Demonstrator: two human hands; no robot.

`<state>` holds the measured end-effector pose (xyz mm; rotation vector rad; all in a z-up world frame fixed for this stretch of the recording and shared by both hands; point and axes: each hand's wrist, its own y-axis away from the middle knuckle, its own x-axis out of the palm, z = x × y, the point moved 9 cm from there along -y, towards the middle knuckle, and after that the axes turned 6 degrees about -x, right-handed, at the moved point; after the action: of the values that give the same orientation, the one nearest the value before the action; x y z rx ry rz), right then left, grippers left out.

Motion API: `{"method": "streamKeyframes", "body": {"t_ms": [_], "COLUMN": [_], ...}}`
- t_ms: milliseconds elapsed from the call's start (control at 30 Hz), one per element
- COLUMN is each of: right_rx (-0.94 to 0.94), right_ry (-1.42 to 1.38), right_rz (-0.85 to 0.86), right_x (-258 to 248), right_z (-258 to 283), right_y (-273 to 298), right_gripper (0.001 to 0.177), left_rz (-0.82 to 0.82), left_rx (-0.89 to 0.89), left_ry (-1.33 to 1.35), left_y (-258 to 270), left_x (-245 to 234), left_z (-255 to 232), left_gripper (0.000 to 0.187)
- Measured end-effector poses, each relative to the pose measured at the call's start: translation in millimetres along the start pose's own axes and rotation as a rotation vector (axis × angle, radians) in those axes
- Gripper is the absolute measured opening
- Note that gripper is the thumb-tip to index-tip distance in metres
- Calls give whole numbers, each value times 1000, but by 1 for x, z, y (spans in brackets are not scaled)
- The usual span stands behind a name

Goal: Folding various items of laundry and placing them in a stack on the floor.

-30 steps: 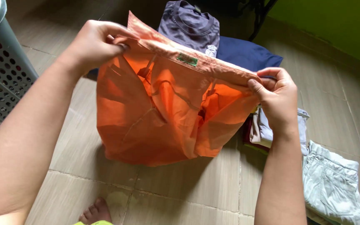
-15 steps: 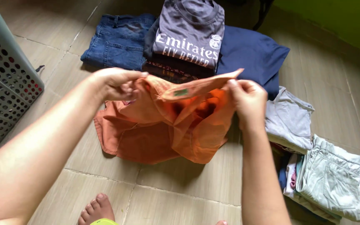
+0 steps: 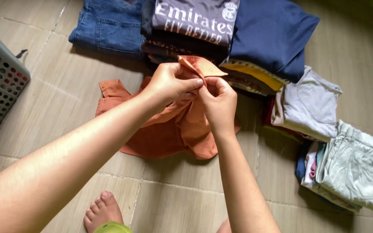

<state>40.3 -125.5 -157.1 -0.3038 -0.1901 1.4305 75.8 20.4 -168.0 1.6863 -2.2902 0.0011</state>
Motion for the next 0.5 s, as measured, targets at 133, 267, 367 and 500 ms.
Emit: {"method": "streamKeyframes", "body": {"t_ms": [133, 267, 367, 500], "right_rx": [-19, -57, -90, -94], "right_ry": [37, 16, 81, 133], "right_rz": [-39, -62, -51, -47], "right_x": [-2, -3, -2, -4], "right_z": [-3, 6, 11, 11], "right_y": [1, -1, -2, -4], "right_gripper": [14, 13, 12, 11], "left_rz": [-266, -412, -390, -375], "left_rx": [190, 304, 475, 697], "left_ry": [-349, -512, -581, -722], "left_y": [6, 22, 30, 39], "left_x": [-13, -11, 1, 12], "left_z": [-18, -37, -41, -47], "left_gripper": [16, 11, 8, 9]}}
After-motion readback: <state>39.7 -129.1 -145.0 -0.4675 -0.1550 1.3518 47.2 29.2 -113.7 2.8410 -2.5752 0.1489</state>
